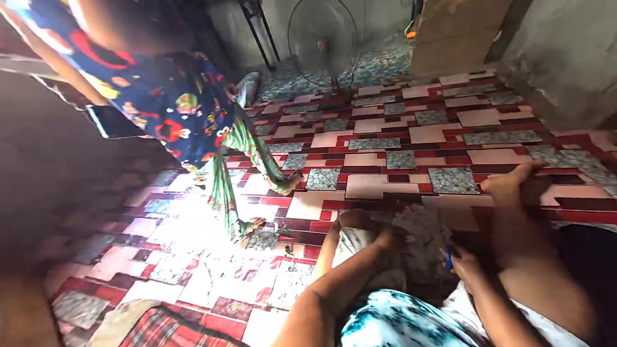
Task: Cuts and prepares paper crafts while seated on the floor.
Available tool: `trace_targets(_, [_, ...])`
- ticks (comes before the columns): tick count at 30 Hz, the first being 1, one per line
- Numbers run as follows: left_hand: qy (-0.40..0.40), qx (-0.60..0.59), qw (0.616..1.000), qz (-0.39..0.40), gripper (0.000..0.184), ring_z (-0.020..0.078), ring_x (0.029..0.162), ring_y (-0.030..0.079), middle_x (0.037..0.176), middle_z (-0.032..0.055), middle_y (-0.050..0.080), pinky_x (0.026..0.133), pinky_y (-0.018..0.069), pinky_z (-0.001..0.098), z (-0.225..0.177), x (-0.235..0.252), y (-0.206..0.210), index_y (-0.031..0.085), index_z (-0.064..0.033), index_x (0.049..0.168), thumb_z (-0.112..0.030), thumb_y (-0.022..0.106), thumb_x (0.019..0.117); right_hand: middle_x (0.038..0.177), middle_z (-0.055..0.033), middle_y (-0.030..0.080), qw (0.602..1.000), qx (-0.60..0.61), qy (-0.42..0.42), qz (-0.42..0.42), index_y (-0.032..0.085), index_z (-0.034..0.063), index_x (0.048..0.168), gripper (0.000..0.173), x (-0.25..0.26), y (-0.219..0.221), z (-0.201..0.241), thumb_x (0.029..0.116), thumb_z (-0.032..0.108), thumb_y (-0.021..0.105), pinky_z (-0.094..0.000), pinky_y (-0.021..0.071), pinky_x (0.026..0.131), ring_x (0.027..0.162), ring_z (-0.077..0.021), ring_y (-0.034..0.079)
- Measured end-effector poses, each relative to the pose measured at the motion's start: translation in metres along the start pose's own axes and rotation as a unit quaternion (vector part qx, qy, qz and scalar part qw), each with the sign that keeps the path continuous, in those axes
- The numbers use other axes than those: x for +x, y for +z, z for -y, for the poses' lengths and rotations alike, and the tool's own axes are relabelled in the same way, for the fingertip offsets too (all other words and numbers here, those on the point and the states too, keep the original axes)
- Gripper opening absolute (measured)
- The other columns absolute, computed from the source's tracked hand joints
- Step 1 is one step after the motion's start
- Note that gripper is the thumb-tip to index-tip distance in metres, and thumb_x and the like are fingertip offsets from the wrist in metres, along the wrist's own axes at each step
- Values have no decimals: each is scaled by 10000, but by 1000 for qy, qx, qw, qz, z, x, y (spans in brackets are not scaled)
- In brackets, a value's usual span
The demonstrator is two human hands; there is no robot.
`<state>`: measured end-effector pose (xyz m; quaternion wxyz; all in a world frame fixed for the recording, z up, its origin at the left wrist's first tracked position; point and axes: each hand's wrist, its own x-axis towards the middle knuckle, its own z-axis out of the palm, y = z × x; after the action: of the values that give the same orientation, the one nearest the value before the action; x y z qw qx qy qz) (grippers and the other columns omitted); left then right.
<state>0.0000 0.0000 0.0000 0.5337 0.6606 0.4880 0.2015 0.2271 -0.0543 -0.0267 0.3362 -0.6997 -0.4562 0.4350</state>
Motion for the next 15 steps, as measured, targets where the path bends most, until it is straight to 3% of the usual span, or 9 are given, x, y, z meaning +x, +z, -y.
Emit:
trace_targets(2, [25,22,999,-3,328,308,1136,666,1247,260,664,1045,510,448,5,4,-1,621,84,1307,-34,602,1002,946,-112,699,996,87,35,8,591,-26,1310,331,-11,-4,6,1052,182,583,-295,517,610,710,-130,633])
trace_targets(4, [13,-49,999,-20,293,240,986,701,1129,222,696,938,569,397,2,-1,-1,626,101,1256,-25,628,992,891,-102,695,986,152,61,7,575,-29,1311,335,-24,-5,13,1058,190,577,-273,511,567,679,-128,639])
trace_targets(6, [-17,-198,979,-37,210,167,811,695,969,151,701,794,600,341,1,-8,0,609,107,1173,-2,624,995,864,-95,700,979,185,85,20,569,-13,1288,310,-31,-3,16,1066,203,561,-280,534,563,683,-143,665])
trace_targets(8, [-39,-305,951,-42,125,151,750,697,898,104,702,737,605,326,0,-14,2,588,70,1117,5,593,1011,882,-113,703,975,196,96,52,567,-8,1290,286,-30,0,12,1085,183,509,-307,554,585,714,-175,683])
trace_targets(10, [-46,-323,944,-46,111,143,751,684,892,91,694,741,596,320,1,-18,4,598,58,1098,-10,599,1011,922,-133,692,977,178,95,71,570,-16,1299,280,-25,1,3,1087,140,475,-327,557,608,737,-190,678])
trace_targets(12, [-48,-305,950,-35,114,123,758,665,898,77,679,745,585,306,3,-22,6,607,50,1087,-27,621,1004,934,-139,678,981,159,94,65,597,-26,1277,268,-20,-1,-4,1061,117,528,-340,536,619,742,-190,650])
trace_targets(15, [-53,-302,952,-1,75,113,749,656,878,55,676,716,572,292,4,-28,8,606,16,1054,-35,625,1001,906,-101,698,981,171,74,51,598,-19,1268,269,-17,-7,0,1031,110,593,-286,529,590,720,-142,657])
